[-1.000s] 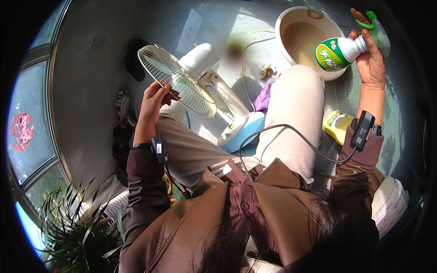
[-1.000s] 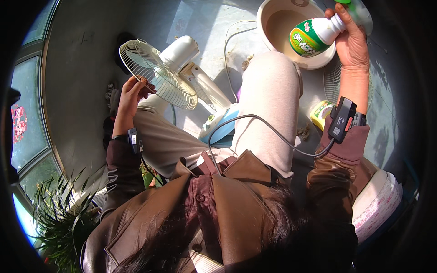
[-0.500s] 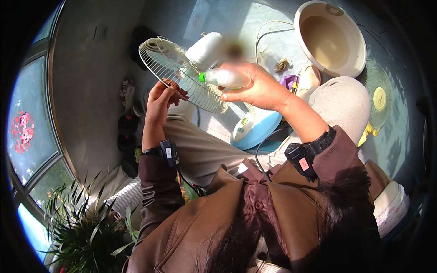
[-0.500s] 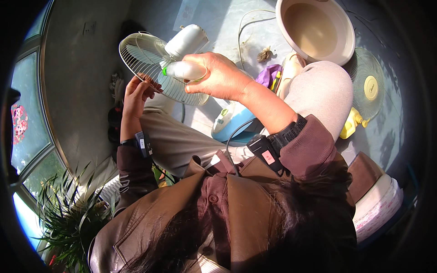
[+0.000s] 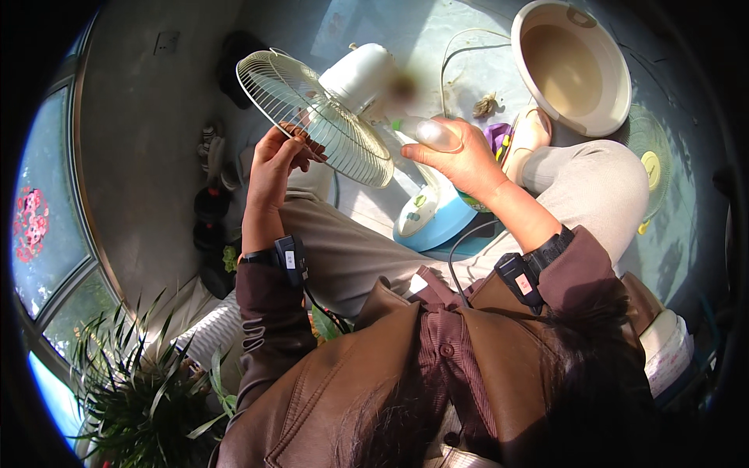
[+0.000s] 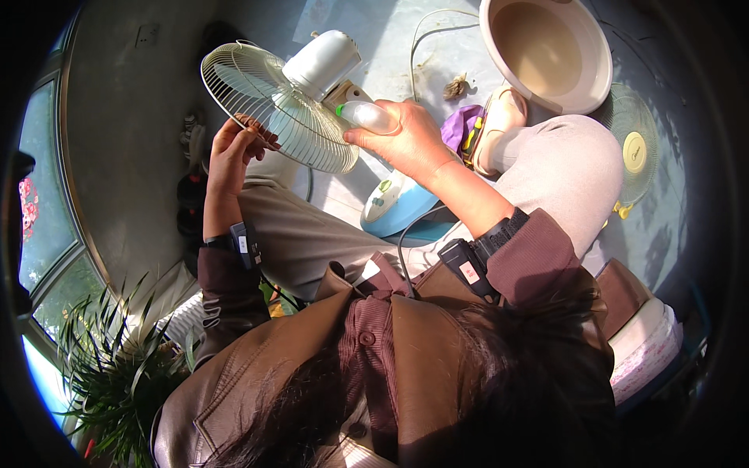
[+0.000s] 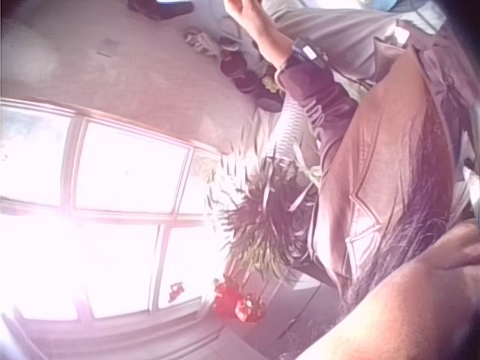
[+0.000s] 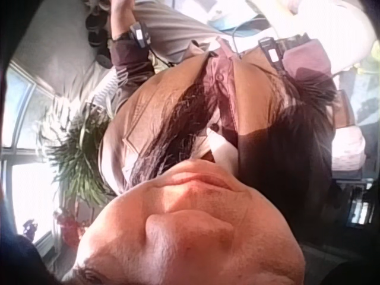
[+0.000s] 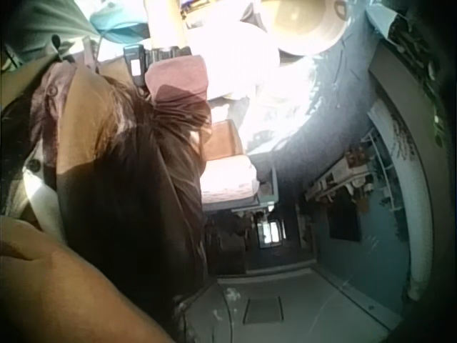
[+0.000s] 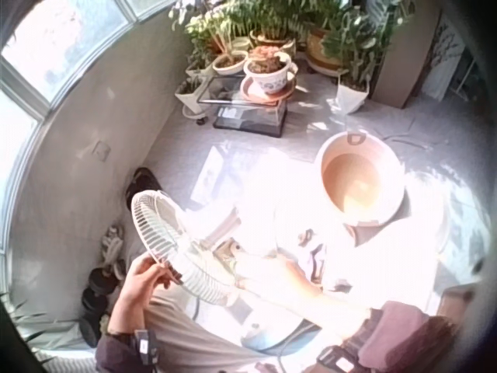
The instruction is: The person cleans a white pedestal fan by removing the front grille, wiping the fan blades and grille with a cloth, and reattaching the grille. They dip the cloth in a bucket of water and use a spray bottle to apply cleaning solution to the fan components.
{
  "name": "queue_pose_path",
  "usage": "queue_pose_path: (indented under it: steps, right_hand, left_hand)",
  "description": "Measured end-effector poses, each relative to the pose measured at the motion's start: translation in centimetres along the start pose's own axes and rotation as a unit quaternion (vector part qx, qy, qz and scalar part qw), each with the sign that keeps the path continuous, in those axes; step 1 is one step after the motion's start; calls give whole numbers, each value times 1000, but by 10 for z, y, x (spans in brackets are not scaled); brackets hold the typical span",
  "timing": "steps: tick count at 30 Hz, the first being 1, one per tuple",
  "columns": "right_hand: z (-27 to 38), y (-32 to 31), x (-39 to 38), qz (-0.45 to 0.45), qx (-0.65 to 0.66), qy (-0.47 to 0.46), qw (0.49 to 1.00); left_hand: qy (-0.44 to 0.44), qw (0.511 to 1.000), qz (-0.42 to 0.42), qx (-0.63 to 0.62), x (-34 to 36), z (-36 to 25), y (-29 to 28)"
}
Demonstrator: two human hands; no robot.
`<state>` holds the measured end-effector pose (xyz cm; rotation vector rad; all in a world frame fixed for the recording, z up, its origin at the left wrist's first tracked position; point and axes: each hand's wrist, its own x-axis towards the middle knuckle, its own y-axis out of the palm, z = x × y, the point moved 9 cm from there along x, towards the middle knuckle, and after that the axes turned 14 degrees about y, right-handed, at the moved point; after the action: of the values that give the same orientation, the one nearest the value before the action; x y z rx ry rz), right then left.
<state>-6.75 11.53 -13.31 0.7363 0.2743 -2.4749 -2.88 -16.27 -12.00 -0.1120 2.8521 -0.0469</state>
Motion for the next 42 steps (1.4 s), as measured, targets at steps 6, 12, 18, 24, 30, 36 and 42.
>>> queue_pose_path:
  steps: [6, 12, 18, 24, 30, 36, 42]
  right_hand:
    - [-13, 8, -4, 27, 157, -35, 987]
    - [-11, -7, -3, -33, 139, -23, 989]
    - [-3, -9, -9, -45, 123, -40, 991]
    - [2, 7, -13, 23, 109, -8, 994]
    - [19, -1, -36, -62, -72, -57, 994]
    - [27, 1, -37, -78, -33, -107, 991]
    - [28, 17, -37, -54, -133, -135, 980]
  left_hand:
    - [6, 1000, 1, 4, 1, -3, 5]
    - [51, 999, 14, -2, 15, -11, 20]
    - [32, 999, 1, -37, 21, -11, 26]
    - [10, 998, -7, -57, 24, -15, 34]
    - [15, 997, 0, -79, 26, -20, 41]
    - [21, 997, -4, -73, 25, -19, 41]
    - [25, 997, -2, -66, 25, -18, 39]
